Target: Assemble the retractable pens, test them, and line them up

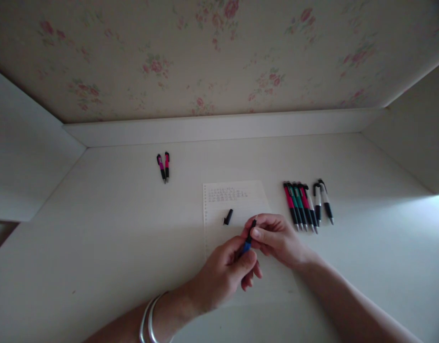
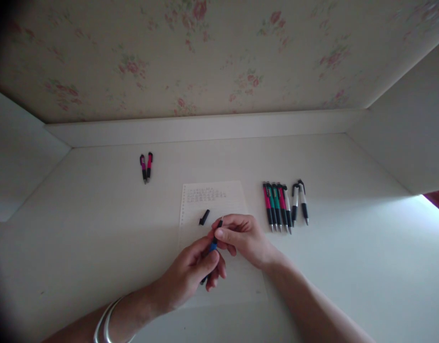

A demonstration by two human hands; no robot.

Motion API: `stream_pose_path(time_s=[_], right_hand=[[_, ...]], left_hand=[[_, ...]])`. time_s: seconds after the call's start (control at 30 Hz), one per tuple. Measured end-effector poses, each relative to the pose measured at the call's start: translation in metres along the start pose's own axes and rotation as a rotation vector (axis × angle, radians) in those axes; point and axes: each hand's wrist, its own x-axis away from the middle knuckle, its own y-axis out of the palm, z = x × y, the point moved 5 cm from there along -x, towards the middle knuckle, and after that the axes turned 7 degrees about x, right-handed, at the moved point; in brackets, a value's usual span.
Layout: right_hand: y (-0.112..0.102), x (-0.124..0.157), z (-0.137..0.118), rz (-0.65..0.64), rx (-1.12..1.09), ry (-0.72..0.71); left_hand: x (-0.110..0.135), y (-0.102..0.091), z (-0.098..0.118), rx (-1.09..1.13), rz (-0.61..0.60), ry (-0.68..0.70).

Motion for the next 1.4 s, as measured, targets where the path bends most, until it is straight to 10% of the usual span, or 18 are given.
stream_pose_path(time_s=[0.2, 1.4], right_hand=[[0.001, 0.003, -0.001, 0.011, -0.057, 0.073], [0.002, 0.004, -0.002, -0.033, -0.077, -0.022]], left_hand=[[0.007, 0.007, 0.002, -0.331, -0.115, -0.091], [0.004, 0.005, 0.004, -0.337, -0.024, -0.045]])
